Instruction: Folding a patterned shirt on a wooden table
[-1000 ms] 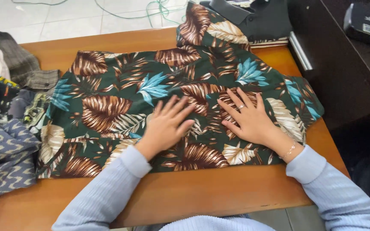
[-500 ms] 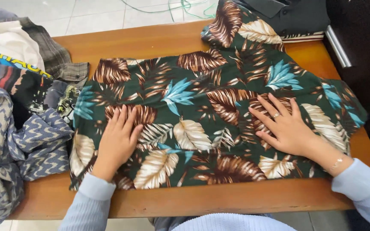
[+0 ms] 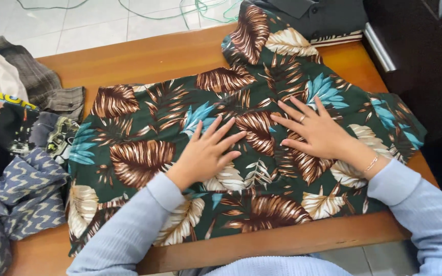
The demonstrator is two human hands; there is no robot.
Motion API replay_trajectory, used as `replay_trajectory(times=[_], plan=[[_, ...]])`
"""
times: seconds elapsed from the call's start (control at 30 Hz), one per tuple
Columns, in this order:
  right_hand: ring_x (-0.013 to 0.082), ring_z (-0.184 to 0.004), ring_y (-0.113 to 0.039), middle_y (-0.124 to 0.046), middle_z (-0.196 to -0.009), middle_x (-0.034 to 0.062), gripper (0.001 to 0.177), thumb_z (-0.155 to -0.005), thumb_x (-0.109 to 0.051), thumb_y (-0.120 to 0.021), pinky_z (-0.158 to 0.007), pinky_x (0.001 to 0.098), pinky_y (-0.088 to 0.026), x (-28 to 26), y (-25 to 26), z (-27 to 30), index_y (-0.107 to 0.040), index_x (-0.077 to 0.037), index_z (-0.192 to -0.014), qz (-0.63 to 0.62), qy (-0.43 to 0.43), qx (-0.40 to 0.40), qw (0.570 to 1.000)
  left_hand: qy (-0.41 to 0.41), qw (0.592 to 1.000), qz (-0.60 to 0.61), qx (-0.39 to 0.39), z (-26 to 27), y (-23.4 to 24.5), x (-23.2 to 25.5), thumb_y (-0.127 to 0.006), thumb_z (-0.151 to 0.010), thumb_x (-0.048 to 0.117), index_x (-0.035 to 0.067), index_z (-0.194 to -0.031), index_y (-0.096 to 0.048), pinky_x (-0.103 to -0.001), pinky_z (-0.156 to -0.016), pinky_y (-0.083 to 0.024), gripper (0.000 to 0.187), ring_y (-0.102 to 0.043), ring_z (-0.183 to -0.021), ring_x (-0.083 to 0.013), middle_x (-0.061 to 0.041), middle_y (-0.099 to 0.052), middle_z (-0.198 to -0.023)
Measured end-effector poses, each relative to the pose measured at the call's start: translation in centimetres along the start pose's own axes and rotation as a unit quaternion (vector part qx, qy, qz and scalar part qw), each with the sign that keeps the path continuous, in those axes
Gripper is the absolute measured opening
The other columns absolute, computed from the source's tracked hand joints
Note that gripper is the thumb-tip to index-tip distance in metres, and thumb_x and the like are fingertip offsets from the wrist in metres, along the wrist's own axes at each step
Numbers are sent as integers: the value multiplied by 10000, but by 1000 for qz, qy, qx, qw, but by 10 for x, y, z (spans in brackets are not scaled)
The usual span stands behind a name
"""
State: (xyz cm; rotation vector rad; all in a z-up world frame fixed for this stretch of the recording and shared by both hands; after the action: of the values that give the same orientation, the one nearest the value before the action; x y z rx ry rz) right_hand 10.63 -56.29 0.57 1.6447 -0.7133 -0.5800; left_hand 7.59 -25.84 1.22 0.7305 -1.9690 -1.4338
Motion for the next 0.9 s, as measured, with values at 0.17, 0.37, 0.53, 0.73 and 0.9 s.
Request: replay_trajectory(times=[0.17, 0.37, 0.53, 0.73, 0.9], plan=[[313, -1585, -143, -187, -1735, 10, 639, -1025, -638, -358, -1137, 732, -144, 0, -5, 6, -369, -311, -1575, 0, -16, -27, 1000, 98, 991, -86, 2, 18, 12, -73, -410, -1055, 589, 475, -1504, -493, -585, -1163, -325, 470, -416, -1475, -271, 68, -468, -1599], [343, -1550, -201, -213, -1712, 10, 674, -991, -684, -385, -1129, 752, -205, -10, 16, -7, -379, -317, -1557, -14, -49, -134, 990, 353, 931, -83, -49, 118, 30, -226, -262, -1088, 644, 485, -1594, -336, -713, -1179, -223, 536, -227, -1559, -362, 18, -289, -1704], [406, -1268, -596, -636, -1362, 143, 495, -957, -435, -653, -1081, 611, -434, 30, 51, -69, -652, -121, -1341, -178, -49, -93, 978, 368, 927, -65, -32, 130, 28, -234, -294, -1090, 618, 420, -1603, -364, -635, -1225, -227, 554, -240, -1562, -337, -14, -319, -1695], [359, -1132, -566, -655, -1189, 125, 328, -1037, -326, -634, -893, 551, -461, 103, 35, -170, -639, -124, -1295, -135, -188, 77, 970, 341, 940, -18, 17, 122, 38, -219, -389, -1047, 482, 252, -1568, -433, -646, -1175, -180, 571, -220, -1547, -385, -123, -322, -1670], [412, -1065, -486, -574, -1162, 205, 469, -997, -487, -757, -740, 583, -464, 131, -7, -213, -675, -106, -1258, 90, -218, 245, 941, 345, 939, -13, 7, 122, 42, -215, -373, -1054, 487, 237, -1558, -449, -615, -1196, -153, 568, -195, -1555, -356, -99, -309, -1674]])
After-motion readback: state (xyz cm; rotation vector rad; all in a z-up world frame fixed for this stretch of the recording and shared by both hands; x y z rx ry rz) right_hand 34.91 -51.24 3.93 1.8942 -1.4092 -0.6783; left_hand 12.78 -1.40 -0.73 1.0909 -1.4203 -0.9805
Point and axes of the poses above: each hand's wrist, its own z-axis away from the middle knuckle, its own y-axis out of the back of the hand, x = y × z, the point moved 3 cm from there along -z, towards the middle knuckle
